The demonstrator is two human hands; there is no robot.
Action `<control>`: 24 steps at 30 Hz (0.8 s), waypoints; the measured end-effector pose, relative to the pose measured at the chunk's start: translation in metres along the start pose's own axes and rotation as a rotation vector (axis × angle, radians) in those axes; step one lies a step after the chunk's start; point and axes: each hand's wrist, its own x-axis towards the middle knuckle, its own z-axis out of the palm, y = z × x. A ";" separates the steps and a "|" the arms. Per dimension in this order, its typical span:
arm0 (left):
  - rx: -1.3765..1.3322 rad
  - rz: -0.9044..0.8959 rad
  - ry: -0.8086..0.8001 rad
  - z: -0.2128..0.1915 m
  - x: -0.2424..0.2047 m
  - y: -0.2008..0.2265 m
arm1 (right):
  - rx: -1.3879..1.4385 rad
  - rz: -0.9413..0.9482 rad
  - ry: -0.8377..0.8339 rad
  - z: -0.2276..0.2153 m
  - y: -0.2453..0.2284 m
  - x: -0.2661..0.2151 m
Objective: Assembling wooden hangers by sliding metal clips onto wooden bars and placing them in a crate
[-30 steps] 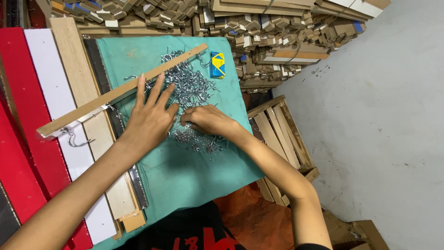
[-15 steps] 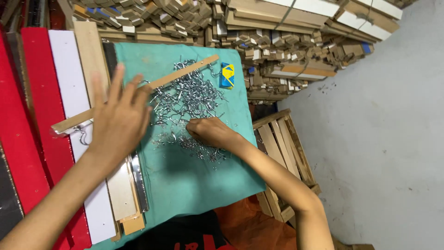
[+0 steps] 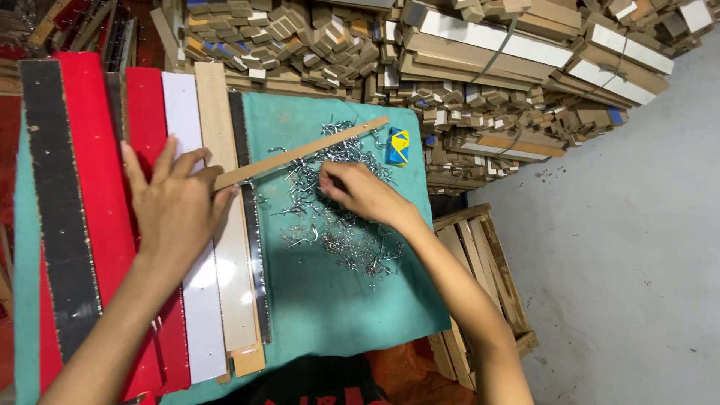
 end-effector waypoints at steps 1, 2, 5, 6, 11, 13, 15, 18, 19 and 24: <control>0.002 -0.003 0.000 0.002 -0.001 0.000 | 0.000 -0.003 -0.002 0.004 -0.005 0.007; -0.089 -0.041 -0.007 0.005 -0.001 0.000 | 0.024 -0.013 0.057 0.006 -0.010 0.016; -0.236 -0.075 0.024 0.015 0.000 -0.005 | 0.068 -0.070 0.155 0.020 -0.020 0.041; -0.296 -0.066 0.058 0.019 -0.001 -0.007 | 0.090 -0.109 0.196 0.026 -0.022 0.049; -0.415 -0.094 0.091 0.004 0.005 -0.002 | 0.162 -0.195 0.292 0.044 -0.041 0.070; -0.425 -0.098 0.086 -0.005 0.006 0.000 | 0.194 -0.214 0.311 0.054 -0.043 0.074; -0.459 -0.093 0.079 -0.012 0.008 0.002 | 0.163 -0.228 0.363 0.061 -0.040 0.079; -0.441 -0.101 0.086 -0.008 0.006 0.003 | 0.132 -0.238 0.398 0.070 -0.034 0.083; -0.444 -0.104 0.082 -0.007 0.004 0.002 | 0.133 -0.235 0.394 0.070 -0.036 0.083; -0.385 -0.070 0.123 -0.006 0.002 0.002 | 0.095 -0.324 0.419 0.070 -0.043 0.086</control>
